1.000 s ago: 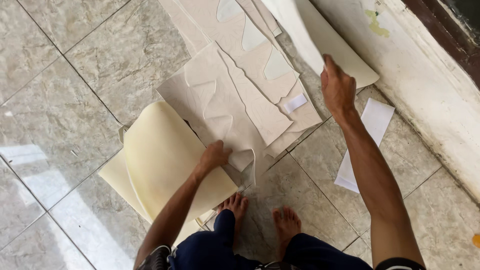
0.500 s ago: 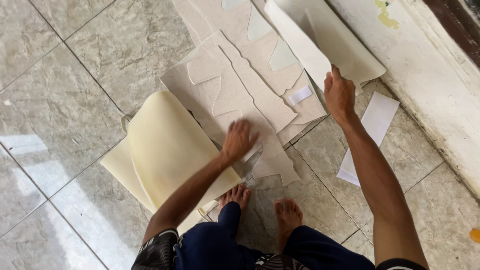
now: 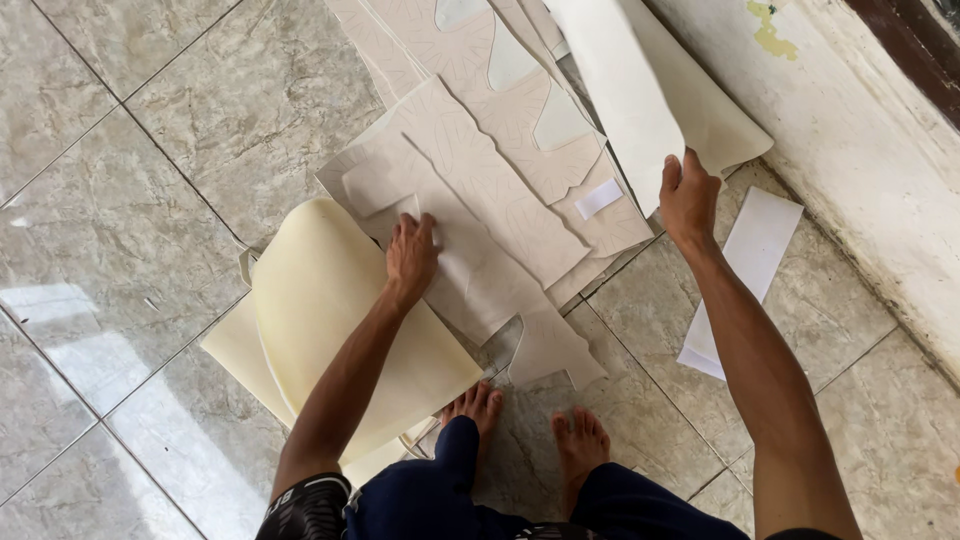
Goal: The person kneels on the workshop floor and gathers cut foam and fabric offcuts by hand, sweeping the small scraps into a pile onto a foam sheet. They fold the sheet around the pile, carry the stack with larger pattern pieces into another room, and place the material into a scrap bag.
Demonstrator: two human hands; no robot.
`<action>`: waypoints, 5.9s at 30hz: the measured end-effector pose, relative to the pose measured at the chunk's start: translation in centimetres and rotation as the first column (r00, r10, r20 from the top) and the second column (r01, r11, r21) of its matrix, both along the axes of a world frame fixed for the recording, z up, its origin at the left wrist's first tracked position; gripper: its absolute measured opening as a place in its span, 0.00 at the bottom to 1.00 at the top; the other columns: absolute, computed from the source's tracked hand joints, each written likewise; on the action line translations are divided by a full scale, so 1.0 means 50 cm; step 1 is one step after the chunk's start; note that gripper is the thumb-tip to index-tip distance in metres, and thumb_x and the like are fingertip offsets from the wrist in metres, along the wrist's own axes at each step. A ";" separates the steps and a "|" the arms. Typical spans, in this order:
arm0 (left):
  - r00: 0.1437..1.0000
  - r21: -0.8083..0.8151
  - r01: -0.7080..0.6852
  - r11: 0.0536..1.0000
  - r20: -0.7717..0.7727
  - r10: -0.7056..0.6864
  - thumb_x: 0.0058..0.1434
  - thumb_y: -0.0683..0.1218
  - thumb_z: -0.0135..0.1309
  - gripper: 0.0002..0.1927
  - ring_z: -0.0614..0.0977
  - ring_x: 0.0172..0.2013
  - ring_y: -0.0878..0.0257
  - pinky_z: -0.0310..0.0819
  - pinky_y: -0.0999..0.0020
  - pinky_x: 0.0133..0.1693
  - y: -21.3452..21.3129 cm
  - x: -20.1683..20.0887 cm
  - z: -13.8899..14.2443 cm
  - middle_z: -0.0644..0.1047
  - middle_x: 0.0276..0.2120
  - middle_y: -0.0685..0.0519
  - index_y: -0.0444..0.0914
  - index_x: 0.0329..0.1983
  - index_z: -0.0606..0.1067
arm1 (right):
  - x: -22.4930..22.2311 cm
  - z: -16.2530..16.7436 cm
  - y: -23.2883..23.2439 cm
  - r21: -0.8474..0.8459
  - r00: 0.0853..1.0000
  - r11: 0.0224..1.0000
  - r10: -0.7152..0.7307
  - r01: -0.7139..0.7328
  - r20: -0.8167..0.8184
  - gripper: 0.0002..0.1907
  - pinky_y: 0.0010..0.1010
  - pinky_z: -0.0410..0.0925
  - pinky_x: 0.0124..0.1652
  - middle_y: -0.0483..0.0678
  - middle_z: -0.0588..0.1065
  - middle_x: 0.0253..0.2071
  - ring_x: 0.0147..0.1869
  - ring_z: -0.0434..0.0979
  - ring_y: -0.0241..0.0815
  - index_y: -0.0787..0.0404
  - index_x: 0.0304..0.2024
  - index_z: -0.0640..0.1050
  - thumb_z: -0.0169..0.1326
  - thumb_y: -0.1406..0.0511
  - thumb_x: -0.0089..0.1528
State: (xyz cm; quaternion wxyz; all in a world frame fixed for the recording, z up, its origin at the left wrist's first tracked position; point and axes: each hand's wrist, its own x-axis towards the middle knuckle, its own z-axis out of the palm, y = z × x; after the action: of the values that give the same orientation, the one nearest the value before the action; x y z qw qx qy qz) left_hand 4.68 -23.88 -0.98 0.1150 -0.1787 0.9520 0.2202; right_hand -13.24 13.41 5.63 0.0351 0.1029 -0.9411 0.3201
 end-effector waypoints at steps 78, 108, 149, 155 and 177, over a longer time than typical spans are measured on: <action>0.826 0.467 -0.366 0.805 -0.236 0.512 0.63 0.44 0.59 0.37 0.65 0.69 0.45 0.61 0.53 0.67 -0.011 0.150 -0.007 0.65 0.69 0.37 0.35 0.74 0.60 | 0.015 -0.070 -0.102 0.354 0.664 0.831 0.555 -0.428 -0.501 0.13 0.19 0.68 0.20 0.48 0.80 0.30 0.24 0.75 0.32 0.67 0.54 0.80 0.57 0.74 0.67; 0.757 0.916 -0.059 0.398 -0.219 0.615 0.69 0.52 0.56 0.25 0.80 0.32 0.68 0.80 0.72 0.26 -0.211 -0.172 0.106 0.77 0.38 0.52 0.38 0.65 0.67 | -0.062 0.074 -0.019 -0.797 0.891 0.603 0.363 -0.003 0.271 0.44 0.43 0.71 0.63 0.54 0.70 0.62 0.68 0.74 0.51 0.63 0.69 0.65 0.72 0.67 0.55; 0.788 0.896 -0.397 -0.199 0.444 0.427 0.61 0.42 0.60 0.27 0.81 0.50 0.48 0.80 0.54 0.50 0.112 0.271 -0.029 0.77 0.52 0.39 0.24 0.60 0.68 | 0.076 -0.034 -0.081 -0.116 0.866 0.913 0.408 -0.392 0.288 0.29 0.40 0.68 0.55 0.59 0.74 0.61 0.58 0.74 0.53 0.65 0.66 0.74 0.59 0.57 0.66; 0.738 0.838 -0.545 -0.012 0.486 0.468 0.60 0.45 0.62 0.30 0.78 0.52 0.47 0.79 0.53 0.49 0.128 0.247 -0.047 0.76 0.52 0.38 0.22 0.59 0.69 | 0.072 -0.093 -0.073 0.536 0.888 0.776 0.448 -0.332 -0.099 0.25 0.59 0.65 0.54 0.53 0.76 0.58 0.58 0.76 0.57 0.57 0.59 0.74 0.63 0.58 0.61; 0.860 0.887 -0.457 -0.061 0.459 0.222 0.61 0.40 0.60 0.22 0.81 0.45 0.54 0.79 0.57 0.43 0.343 0.173 -0.077 0.79 0.46 0.45 0.28 0.57 0.72 | 0.397 -0.098 0.413 0.113 0.749 0.810 -0.578 0.576 0.323 0.21 0.47 0.70 0.48 0.59 0.71 0.49 0.51 0.71 0.54 0.66 0.35 0.81 0.76 0.59 0.51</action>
State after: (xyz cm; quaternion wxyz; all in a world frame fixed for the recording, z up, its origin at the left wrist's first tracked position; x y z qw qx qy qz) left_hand 13.31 -6.76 -4.86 0.2274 -0.2995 0.4421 0.8143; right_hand 6.62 34.05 0.74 -0.0322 -0.2497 -0.9190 0.3035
